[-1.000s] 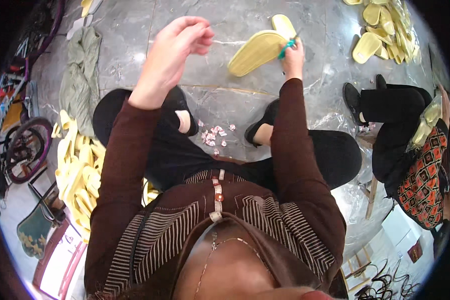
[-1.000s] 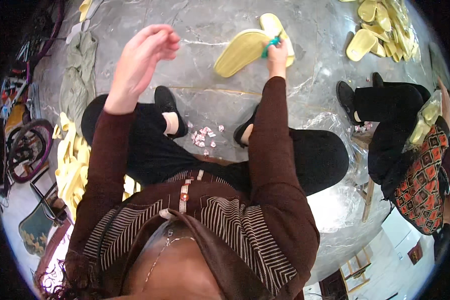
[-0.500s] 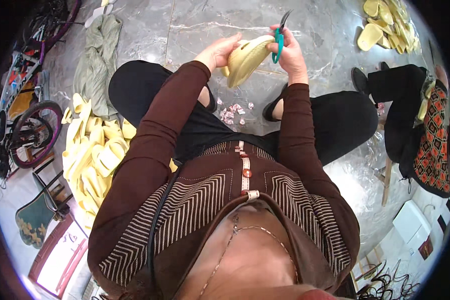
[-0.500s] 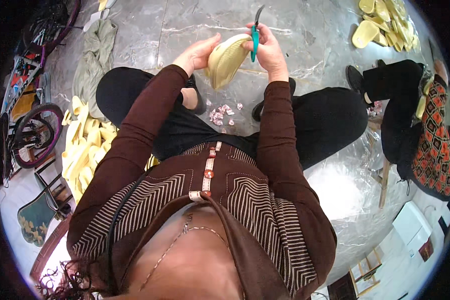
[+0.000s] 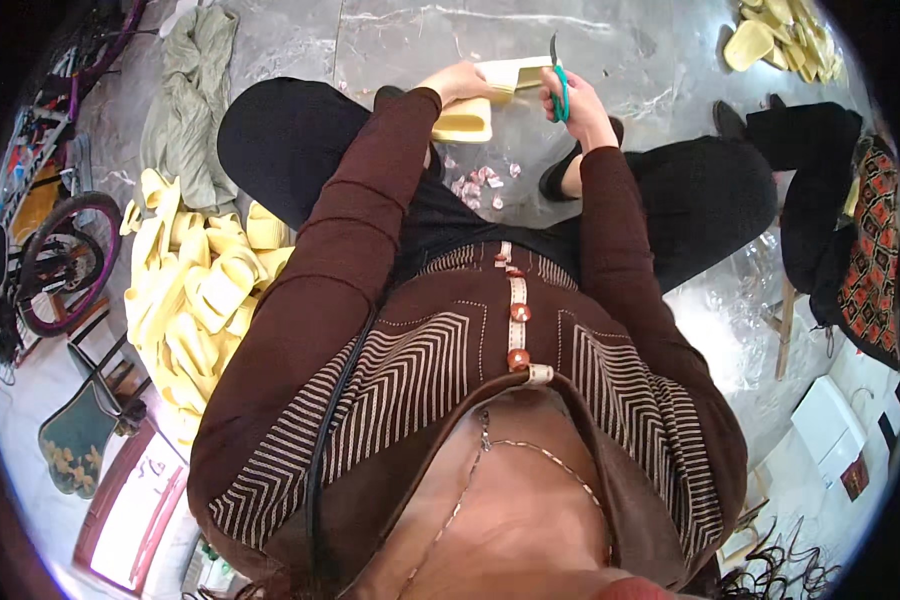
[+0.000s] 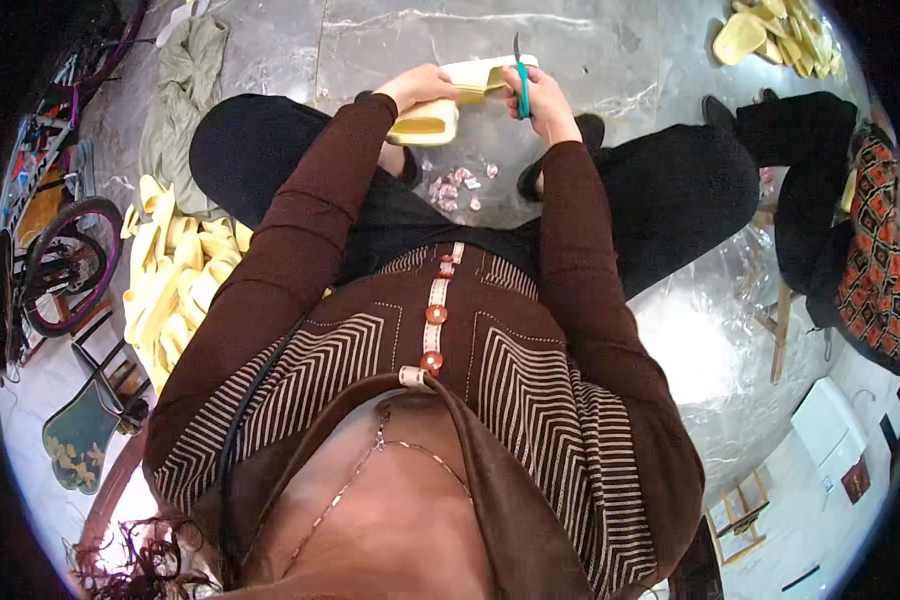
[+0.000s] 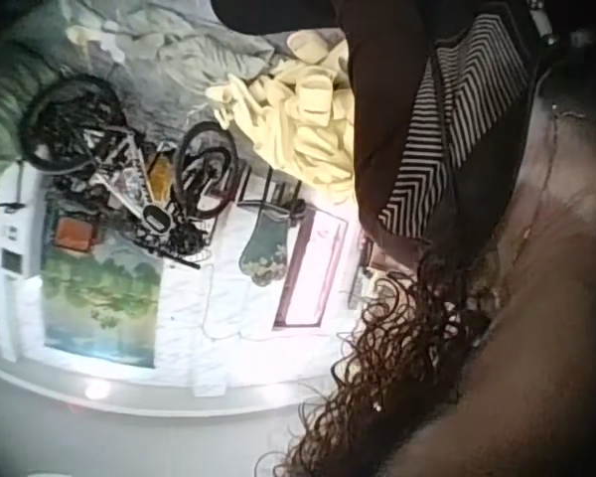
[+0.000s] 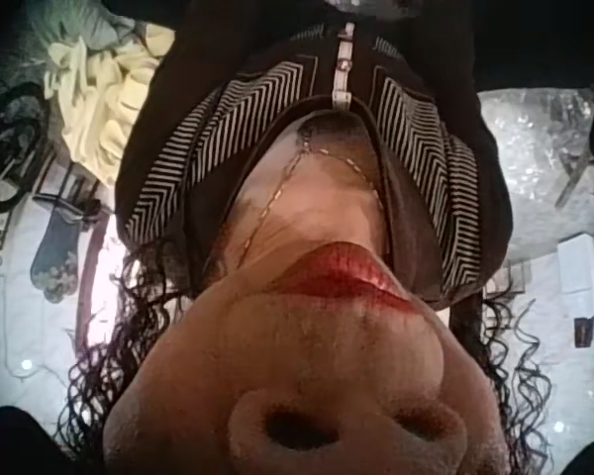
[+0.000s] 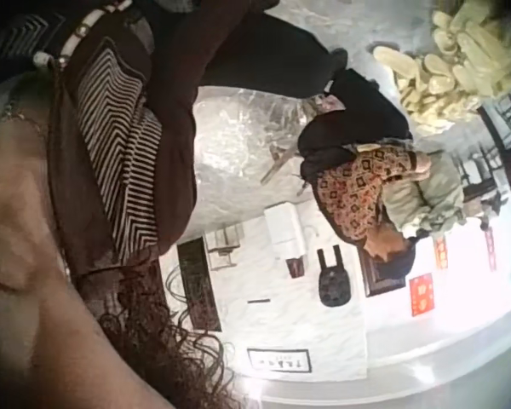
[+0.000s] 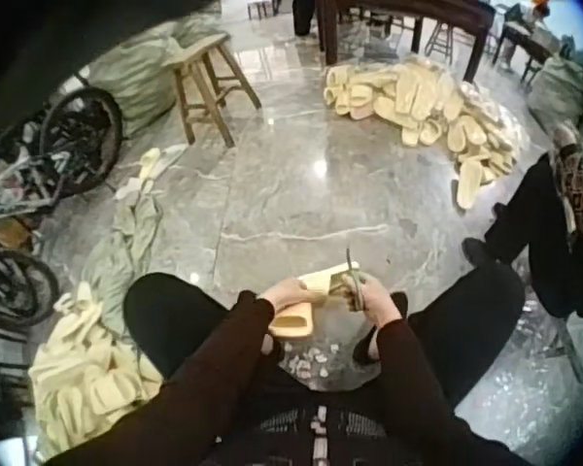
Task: Trimming excess material from yellow foam sandals using scissors.
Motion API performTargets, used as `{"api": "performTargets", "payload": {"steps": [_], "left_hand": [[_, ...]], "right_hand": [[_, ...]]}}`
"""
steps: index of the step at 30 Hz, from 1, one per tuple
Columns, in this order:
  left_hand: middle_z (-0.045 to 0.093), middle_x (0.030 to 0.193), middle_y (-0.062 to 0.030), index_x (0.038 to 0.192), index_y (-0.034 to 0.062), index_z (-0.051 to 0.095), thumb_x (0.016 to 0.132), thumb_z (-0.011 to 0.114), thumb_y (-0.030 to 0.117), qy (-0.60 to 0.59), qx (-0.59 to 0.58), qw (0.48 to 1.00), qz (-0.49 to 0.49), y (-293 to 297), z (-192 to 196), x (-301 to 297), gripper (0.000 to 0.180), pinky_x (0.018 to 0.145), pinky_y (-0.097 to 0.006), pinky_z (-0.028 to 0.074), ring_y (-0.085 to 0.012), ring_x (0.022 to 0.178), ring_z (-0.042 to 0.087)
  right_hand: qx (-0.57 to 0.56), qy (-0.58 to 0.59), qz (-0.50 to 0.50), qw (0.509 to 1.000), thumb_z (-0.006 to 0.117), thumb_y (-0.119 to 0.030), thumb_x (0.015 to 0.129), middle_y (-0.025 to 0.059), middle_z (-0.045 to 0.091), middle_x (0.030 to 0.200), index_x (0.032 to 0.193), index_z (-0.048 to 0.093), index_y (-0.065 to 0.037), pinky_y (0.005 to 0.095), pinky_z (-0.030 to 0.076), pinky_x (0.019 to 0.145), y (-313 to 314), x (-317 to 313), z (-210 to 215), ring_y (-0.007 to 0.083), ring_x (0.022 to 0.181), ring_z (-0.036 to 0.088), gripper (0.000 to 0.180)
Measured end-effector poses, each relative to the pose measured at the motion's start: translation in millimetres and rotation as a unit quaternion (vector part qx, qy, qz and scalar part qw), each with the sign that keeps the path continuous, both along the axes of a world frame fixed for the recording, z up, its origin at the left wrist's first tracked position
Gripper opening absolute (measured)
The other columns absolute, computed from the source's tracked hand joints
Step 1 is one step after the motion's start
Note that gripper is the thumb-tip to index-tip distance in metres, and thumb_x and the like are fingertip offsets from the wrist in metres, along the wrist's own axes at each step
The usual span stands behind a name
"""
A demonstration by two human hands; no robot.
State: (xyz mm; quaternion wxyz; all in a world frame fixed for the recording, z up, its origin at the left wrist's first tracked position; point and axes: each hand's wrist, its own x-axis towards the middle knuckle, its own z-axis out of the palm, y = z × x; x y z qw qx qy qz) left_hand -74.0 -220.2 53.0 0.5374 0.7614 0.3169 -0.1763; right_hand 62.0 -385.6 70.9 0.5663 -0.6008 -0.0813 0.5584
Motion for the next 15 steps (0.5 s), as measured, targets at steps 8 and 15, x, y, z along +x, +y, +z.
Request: {"api": "performTargets", "payload": {"steps": [8,15], "left_hand": [[0.06,0.069,-0.0107,0.083,0.0007,0.061,0.065,0.06,0.014,0.087,0.115,0.986,-0.086,14.6,-41.9,-26.4,0.023,0.057,-0.031,0.045,-0.0162,0.06,0.056],[0.059,0.07,-0.0063,0.079,0.0022,0.059,0.069,0.059,0.012,0.063,0.105,0.992,-0.006,24.7,-58.3,-30.1,0.014,0.058,-0.03,0.044,-0.0143,0.063,0.055]], "right_hand": [[-0.026,0.072,0.201,0.977,0.064,-0.036,0.076,0.0001,0.05,0.067,0.091,0.053,-0.007,0.0237,0.039,0.045,-6.1,-39.9,-55.4,0.0094,0.052,0.045,0.035],[-0.038,0.164,0.26,0.951,0.06,-0.039,0.078,-0.0015,0.049,0.066,0.091,0.054,-0.01,0.0248,0.04,0.047,-14.9,-46.8,-66.7,0.0087,0.058,0.048,0.032]]}}
